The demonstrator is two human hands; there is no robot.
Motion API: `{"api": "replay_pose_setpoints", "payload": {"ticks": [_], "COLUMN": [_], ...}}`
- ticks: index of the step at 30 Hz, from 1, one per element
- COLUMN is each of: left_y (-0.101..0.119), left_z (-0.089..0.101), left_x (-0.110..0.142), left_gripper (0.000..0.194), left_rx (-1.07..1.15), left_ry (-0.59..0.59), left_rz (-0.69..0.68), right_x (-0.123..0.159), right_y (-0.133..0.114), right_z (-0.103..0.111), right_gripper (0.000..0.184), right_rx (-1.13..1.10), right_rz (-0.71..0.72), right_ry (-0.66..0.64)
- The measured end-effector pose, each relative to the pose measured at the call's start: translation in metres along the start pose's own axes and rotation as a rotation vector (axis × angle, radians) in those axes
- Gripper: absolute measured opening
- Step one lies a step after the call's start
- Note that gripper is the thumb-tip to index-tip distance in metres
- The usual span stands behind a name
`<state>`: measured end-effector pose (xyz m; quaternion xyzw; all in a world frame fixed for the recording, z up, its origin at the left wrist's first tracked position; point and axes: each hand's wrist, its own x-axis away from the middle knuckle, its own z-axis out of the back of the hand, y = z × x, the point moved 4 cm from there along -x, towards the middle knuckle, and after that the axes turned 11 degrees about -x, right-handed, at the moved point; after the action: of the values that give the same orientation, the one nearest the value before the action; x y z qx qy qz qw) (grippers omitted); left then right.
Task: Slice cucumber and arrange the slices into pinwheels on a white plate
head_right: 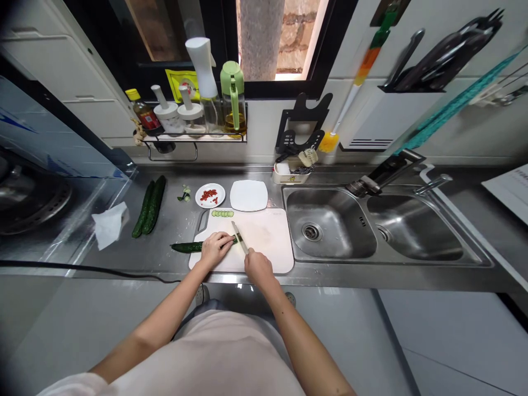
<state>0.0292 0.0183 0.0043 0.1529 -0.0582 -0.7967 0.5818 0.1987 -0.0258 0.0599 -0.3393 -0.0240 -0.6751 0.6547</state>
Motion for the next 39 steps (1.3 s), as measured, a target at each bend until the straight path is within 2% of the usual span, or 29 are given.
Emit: {"api": "replay_pose_setpoints", "payload": {"ticks": [11, 23, 30, 39], "left_y": [-0.001, 0.001, 0.001, 0.0], "left_z": [-0.002, -0.001, 0.0, -0.001], "left_x": [-0.002, -0.001, -0.001, -0.002], "left_gripper": [0.029, 0.026, 0.024, 0.025], "left_rx": [-0.014, -0.031, -0.038, -0.038], "left_ry": [-0.035, 0.077, 0.082, 0.081], "left_rz": [0.008, -0.04, -0.046, -0.05], "right_x": [-0.003, 0.001, -0.004, -0.016], "right_y": [-0.002, -0.005, -0.003, -0.006], "right_z": [-0.004, 0.001, -0.008, -0.01], "right_gripper": [0.029, 0.026, 0.027, 0.024], "right_rx": [0.01, 0.012, 0.016, 0.002], "right_rz": [0.021, 0.013, 0.012, 0.044], "right_ry": [0.0, -0.007, -0.005, 0.016]}}
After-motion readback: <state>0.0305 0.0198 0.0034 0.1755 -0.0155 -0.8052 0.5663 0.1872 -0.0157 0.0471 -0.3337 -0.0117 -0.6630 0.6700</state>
